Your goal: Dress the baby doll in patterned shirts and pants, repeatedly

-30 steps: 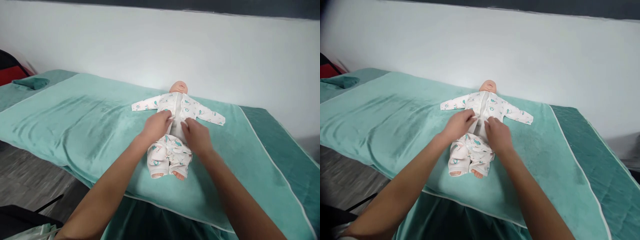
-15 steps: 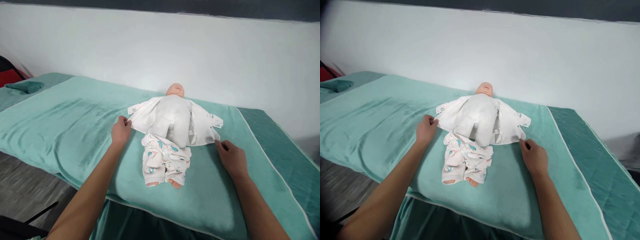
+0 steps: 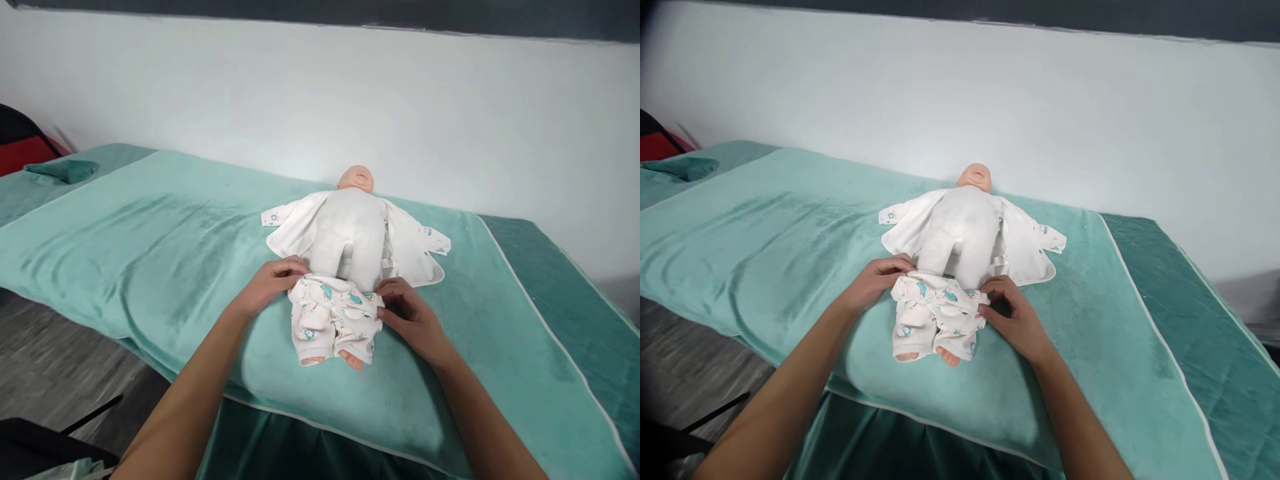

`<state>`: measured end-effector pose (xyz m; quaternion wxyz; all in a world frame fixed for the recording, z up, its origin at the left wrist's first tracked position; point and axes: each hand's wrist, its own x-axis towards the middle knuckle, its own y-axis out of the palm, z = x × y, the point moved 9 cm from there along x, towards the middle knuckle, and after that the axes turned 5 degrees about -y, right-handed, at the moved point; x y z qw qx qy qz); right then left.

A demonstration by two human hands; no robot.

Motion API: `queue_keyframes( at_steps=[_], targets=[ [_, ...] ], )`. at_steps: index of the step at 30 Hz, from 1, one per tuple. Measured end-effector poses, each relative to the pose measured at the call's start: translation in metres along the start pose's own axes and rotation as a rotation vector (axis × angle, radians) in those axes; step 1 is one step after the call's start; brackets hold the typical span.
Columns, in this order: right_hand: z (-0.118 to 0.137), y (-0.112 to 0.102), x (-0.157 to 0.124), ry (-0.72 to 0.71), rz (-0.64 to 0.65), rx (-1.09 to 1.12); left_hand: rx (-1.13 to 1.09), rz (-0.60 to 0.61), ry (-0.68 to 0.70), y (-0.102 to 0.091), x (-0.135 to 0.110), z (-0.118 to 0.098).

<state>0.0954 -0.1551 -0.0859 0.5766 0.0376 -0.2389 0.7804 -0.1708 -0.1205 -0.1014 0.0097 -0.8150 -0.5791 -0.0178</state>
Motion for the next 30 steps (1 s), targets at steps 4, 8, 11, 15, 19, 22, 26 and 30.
queue_keyframes(
  at_steps=[4,8,11,15,19,22,26,30],
  targets=[
    [-0.012,0.001,-0.001,0.084,-0.014,0.024,-0.064,0.104,-0.011,0.003,-0.003,0.007],
    [-0.016,0.000,-0.001,0.098,-0.046,-0.002,0.026,0.089,-0.184,0.006,-0.008,0.022],
    [-0.013,0.000,-0.001,0.062,-0.058,-0.064,0.024,0.124,-0.226,0.013,-0.012,0.022],
    [0.008,-0.004,0.002,-0.125,-0.156,-0.262,0.062,0.164,-0.107,0.018,-0.011,0.009],
    [0.021,-0.007,0.008,-0.228,-0.283,-0.383,0.044,0.063,0.054,0.014,-0.005,-0.005],
    [0.018,-0.008,0.015,-0.176,-0.344,-0.300,0.001,-0.128,0.126,0.005,0.001,-0.016],
    [0.008,-0.019,0.024,-0.005,-0.457,-0.188,0.080,-0.300,0.187,0.000,0.020,-0.030],
    [-0.015,-0.031,0.039,0.207,-0.524,-0.105,0.125,-0.426,0.225,-0.015,0.055,-0.030]
  ],
)
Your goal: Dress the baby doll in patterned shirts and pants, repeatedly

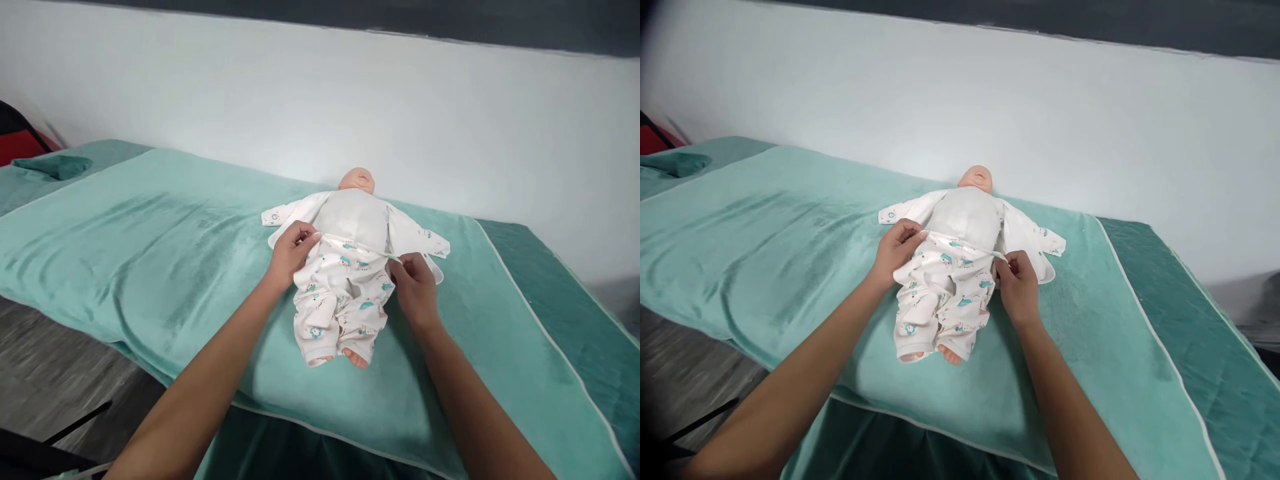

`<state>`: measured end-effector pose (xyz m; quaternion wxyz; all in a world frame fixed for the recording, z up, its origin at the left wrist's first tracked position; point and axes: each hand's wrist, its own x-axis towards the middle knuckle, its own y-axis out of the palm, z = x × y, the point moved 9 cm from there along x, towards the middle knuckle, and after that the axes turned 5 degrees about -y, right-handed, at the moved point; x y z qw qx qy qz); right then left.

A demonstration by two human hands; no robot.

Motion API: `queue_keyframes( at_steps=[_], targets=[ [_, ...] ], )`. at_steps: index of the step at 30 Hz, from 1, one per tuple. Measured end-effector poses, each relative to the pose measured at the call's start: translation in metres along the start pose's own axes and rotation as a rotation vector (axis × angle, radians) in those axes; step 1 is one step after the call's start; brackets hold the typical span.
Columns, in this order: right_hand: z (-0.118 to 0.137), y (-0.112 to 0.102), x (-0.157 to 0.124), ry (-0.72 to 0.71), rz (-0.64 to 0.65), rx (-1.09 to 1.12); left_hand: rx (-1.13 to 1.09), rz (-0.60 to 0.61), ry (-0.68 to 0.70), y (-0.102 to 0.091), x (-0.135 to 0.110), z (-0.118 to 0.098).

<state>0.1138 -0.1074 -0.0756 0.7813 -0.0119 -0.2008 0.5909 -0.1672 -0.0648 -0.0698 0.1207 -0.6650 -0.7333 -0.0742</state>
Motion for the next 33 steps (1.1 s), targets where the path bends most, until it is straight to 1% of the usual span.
queue_keyframes(
  at_steps=[2,3,5,7,8,12,14,15,18,20,23,25,27,28,31,33],
  targets=[
    [-0.010,0.006,0.010,0.059,0.022,0.008,0.000,-0.044,-0.021,0.001,0.017,0.014],
    [-0.013,0.009,0.014,0.063,0.028,-0.007,0.002,-0.057,-0.035,0.002,0.023,0.021],
    [-0.015,0.011,0.018,0.028,0.029,-0.070,0.012,-0.063,-0.063,0.004,0.030,0.032],
    [-0.015,0.013,0.017,-0.006,0.069,-0.109,0.023,-0.047,-0.094,0.005,0.029,0.037],
    [-0.016,0.016,0.015,-0.002,0.117,-0.101,0.025,-0.024,-0.117,0.006,0.027,0.038],
    [-0.019,0.031,0.007,0.072,0.403,0.030,0.031,0.129,-0.237,0.012,0.011,0.036],
    [-0.017,0.036,0.005,0.084,0.501,0.072,-0.014,0.192,-0.296,0.013,0.005,0.034],
    [-0.017,0.039,0.006,0.088,0.530,0.080,-0.059,0.212,-0.337,0.013,0.004,0.035],
    [-0.016,0.044,0.012,0.088,0.543,0.096,-0.238,0.278,-0.493,0.017,0.000,0.044],
    [-0.015,0.048,0.018,0.089,0.549,0.097,-0.318,0.341,-0.547,0.021,-0.001,0.049],
    [-0.020,0.056,0.022,0.162,0.639,0.067,-0.351,0.417,-0.523,0.024,-0.001,0.049],
    [-0.025,0.058,0.023,0.239,0.691,0.044,-0.352,0.428,-0.487,0.022,0.000,0.047],
    [-0.027,0.057,0.024,0.272,0.674,0.034,-0.356,0.423,-0.459,0.021,0.000,0.046],
    [-0.026,0.054,0.025,0.263,0.640,0.029,-0.358,0.425,-0.457,0.020,0.000,0.046],
    [-0.020,0.048,0.026,0.187,0.543,0.031,-0.351,0.437,-0.498,0.021,-0.002,0.050],
    [-0.018,0.048,0.024,0.159,0.544,0.058,-0.336,0.433,-0.519,0.022,-0.003,0.052]
  ],
)
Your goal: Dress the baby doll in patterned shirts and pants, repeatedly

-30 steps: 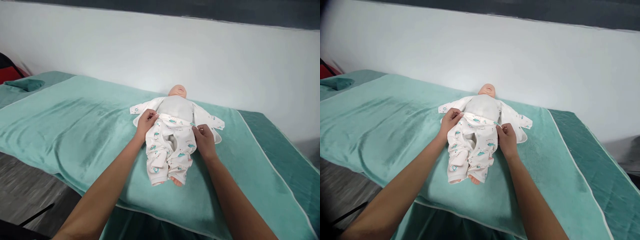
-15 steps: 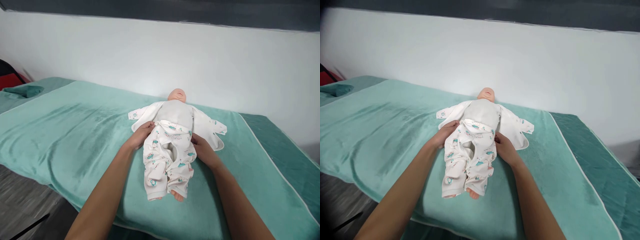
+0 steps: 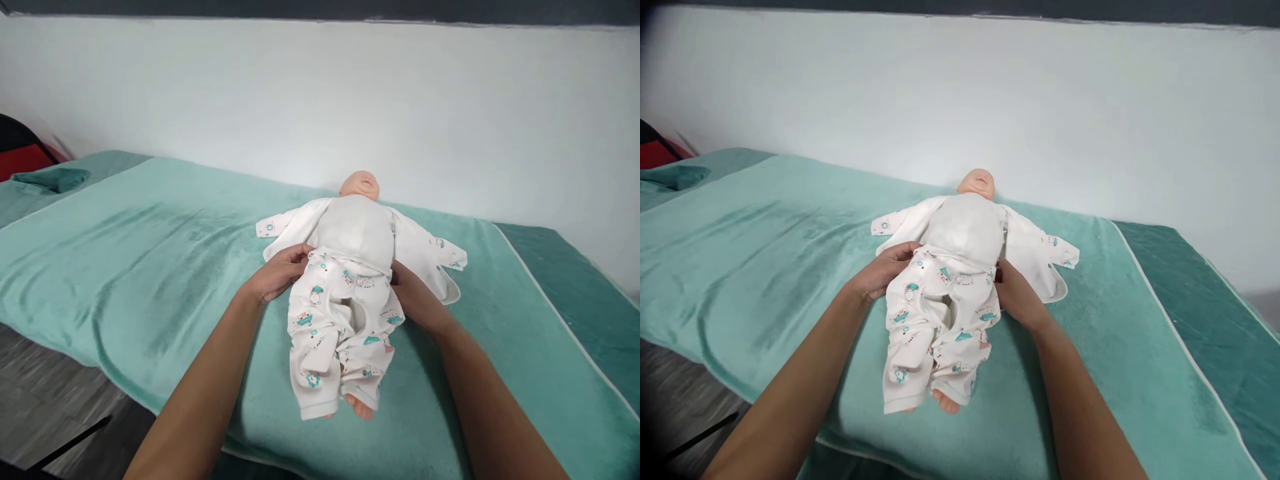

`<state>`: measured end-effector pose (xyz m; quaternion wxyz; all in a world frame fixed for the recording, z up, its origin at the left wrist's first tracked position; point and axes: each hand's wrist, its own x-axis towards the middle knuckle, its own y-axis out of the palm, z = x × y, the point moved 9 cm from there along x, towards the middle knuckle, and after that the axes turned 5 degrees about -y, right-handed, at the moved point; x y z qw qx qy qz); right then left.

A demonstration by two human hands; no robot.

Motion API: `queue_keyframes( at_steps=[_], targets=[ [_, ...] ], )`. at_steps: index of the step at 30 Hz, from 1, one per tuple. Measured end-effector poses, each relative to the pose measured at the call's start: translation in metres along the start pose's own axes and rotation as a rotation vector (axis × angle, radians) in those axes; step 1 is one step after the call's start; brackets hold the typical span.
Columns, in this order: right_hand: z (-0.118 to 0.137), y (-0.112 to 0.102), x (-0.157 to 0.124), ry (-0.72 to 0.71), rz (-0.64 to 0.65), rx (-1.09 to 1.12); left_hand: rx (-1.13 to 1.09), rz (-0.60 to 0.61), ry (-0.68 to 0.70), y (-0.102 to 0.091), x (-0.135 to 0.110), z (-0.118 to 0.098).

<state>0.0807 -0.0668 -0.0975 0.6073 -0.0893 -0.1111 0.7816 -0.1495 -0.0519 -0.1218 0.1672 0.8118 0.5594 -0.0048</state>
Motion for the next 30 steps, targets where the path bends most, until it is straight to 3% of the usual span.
queue_keyframes(
  at_steps=[3,8,15,22,27,30],
  targets=[
    [-0.001,0.005,-0.001,-0.032,0.041,0.039,0.017,-0.026,0.021,0.001,-0.002,-0.003],
    [0.004,0.002,0.000,-0.150,-0.011,0.038,0.043,-0.073,0.120,0.002,-0.007,-0.013],
    [0.006,-0.001,0.003,-0.123,-0.071,-0.051,0.054,-0.079,0.103,0.001,-0.007,-0.011],
    [0.016,0.005,0.005,-0.193,-0.057,0.108,0.028,-0.082,0.168,0.004,-0.006,-0.020],
    [0.011,0.001,0.007,-0.157,-0.104,0.190,0.049,-0.151,0.222,0.003,-0.006,-0.023],
    [0.002,-0.007,0.007,-0.122,-0.215,0.212,0.084,-0.254,0.301,-0.004,-0.005,-0.024]
  ],
)
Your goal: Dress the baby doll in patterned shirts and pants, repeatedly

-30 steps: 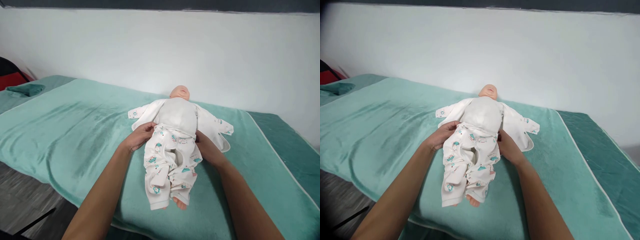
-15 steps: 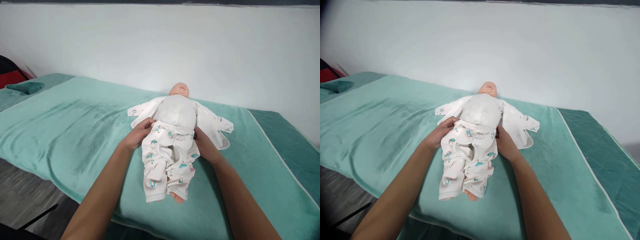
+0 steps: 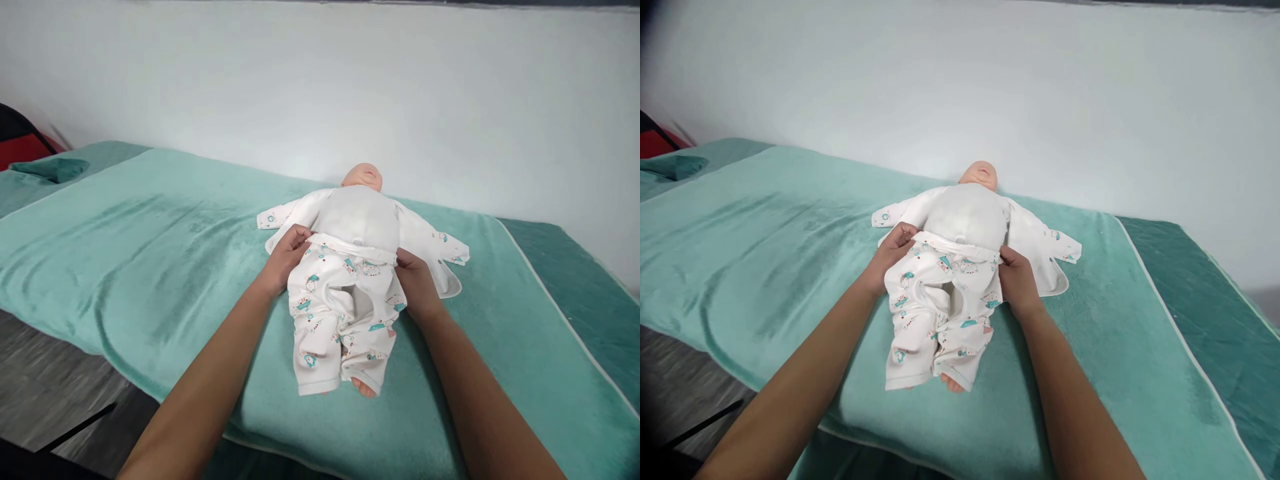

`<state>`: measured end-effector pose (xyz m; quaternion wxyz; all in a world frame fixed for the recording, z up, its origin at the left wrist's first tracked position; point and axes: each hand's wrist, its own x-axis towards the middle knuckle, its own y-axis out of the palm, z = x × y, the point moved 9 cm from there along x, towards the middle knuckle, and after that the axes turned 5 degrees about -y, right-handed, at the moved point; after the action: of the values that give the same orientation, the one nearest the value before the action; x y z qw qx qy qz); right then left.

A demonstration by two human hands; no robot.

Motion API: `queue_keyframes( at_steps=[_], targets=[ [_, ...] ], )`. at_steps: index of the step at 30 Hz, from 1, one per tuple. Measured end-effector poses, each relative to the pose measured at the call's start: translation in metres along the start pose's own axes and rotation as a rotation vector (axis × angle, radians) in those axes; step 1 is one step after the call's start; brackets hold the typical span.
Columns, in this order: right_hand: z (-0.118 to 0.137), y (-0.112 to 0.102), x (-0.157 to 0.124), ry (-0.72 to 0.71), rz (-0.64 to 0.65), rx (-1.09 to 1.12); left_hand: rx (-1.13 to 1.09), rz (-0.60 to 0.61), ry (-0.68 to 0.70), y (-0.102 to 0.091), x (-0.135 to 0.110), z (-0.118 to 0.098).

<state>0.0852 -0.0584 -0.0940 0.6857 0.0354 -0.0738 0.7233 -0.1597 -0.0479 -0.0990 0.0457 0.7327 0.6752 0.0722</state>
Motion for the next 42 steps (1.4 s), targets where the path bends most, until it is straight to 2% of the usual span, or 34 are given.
queue_keyframes(
  at_steps=[4,7,10,12,15,18,20,23,25,28,30,31,34,36,39,42],
  targets=[
    [-0.011,-0.019,-0.003,0.038,-0.228,0.072,0.033,-0.148,0.108,-0.012,0.006,0.002],
    [-0.009,-0.025,-0.005,0.017,-0.319,0.081,0.070,-0.201,0.170,-0.014,0.008,-0.001],
    [0.003,-0.028,-0.007,-0.073,-0.323,-0.072,0.140,-0.211,0.223,-0.011,0.006,-0.008],
    [0.022,-0.029,-0.010,-0.242,-0.326,-0.230,0.244,-0.189,0.313,-0.005,0.002,-0.018],
    [0.051,-0.019,-0.020,-0.536,-0.225,-0.424,0.432,-0.096,0.514,0.012,-0.007,-0.038],
    [0.061,-0.009,-0.022,-0.629,-0.141,-0.569,0.561,-0.023,0.593,0.025,-0.006,-0.048],
    [0.063,-0.009,-0.014,-0.610,-0.173,-0.672,0.618,-0.039,0.530,0.027,0.008,-0.050],
    [0.055,-0.017,0.016,-0.476,-0.233,-0.738,0.581,-0.151,0.349,0.020,0.042,-0.047],
    [0.040,-0.027,0.043,-0.329,-0.265,-0.623,0.413,-0.214,0.175,0.012,0.067,-0.034],
    [0.004,-0.036,0.075,-0.104,-0.265,-0.258,0.016,-0.238,-0.137,0.008,0.091,0.003],
    [-0.011,-0.036,0.082,-0.028,-0.255,-0.105,-0.146,-0.225,-0.250,0.010,0.092,0.020],
    [-0.013,-0.036,0.081,-0.017,-0.254,-0.092,-0.148,-0.221,-0.261,0.008,0.090,0.023],
    [-0.008,-0.035,0.069,-0.017,-0.230,-0.224,0.097,-0.213,-0.215,-0.001,0.079,0.016],
    [-0.005,-0.033,0.059,0.028,-0.156,-0.303,0.269,-0.179,-0.208,-0.005,0.072,0.011],
    [-0.009,-0.027,0.047,0.172,0.007,-0.214,0.271,-0.062,-0.311,-0.001,0.062,0.017],
    [-0.009,-0.020,0.039,0.258,0.140,-0.068,0.095,0.132,-0.467,0.022,0.051,0.028]
  ],
)
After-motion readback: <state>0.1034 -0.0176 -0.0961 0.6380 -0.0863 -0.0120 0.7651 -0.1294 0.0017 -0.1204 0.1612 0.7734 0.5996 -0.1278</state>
